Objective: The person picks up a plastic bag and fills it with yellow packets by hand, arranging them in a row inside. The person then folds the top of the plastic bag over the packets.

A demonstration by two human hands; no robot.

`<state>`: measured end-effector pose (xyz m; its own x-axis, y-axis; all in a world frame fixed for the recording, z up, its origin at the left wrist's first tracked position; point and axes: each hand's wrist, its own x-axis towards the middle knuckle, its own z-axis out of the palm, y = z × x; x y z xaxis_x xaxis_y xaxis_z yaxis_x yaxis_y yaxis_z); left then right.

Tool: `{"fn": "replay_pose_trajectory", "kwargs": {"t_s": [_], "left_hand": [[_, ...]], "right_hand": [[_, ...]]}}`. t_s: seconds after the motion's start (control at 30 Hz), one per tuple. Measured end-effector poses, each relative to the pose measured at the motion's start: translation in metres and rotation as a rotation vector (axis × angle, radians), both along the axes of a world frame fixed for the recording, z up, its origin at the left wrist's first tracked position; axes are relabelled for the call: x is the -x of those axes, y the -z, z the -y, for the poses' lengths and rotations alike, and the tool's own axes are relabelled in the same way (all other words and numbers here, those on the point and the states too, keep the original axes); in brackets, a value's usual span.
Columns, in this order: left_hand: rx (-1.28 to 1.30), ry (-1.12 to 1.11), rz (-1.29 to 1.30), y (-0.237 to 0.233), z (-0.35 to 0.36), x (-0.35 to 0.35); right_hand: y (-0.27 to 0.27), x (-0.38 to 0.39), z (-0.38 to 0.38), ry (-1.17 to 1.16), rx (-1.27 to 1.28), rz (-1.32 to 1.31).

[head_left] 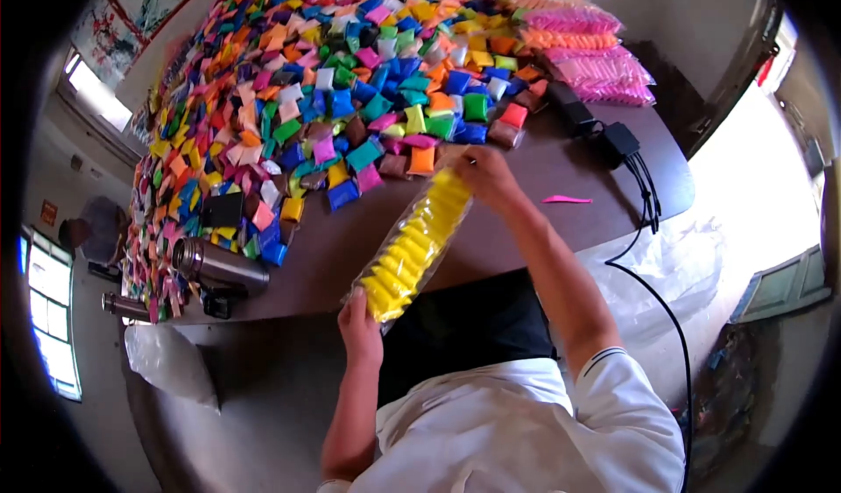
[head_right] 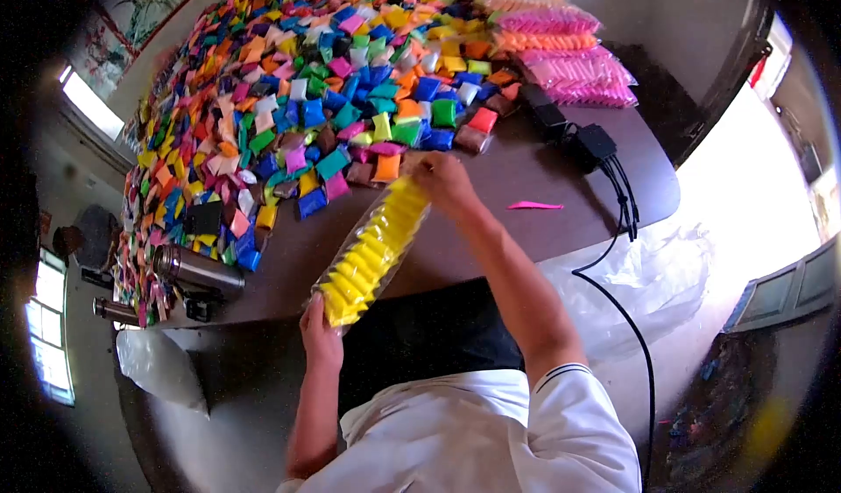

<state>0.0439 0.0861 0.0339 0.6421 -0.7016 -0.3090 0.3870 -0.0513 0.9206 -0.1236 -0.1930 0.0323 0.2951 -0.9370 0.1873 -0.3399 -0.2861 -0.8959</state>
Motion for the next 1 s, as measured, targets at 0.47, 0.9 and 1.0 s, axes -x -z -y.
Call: {"fn": "replay_pose_trajectory", "kwargs": {"t_s": [0.47,0.9,1.0], "left_hand": [[0.097,0.133,-0.073,0.028,0.008,0.011],[0.067,0.105,-0.062,0.036,0.002,0.012],[0.06,0.117,-0.053,0.038,0.002,0.013]], "right_hand": [[0.007,0.019,0.006,0.087,0.095,-0.209],[-0.01,0.03,-0.004,0.213,0.319,-0.096],[-0.019,0.03,-0.014,0.198,0.32,-0.114]]}}
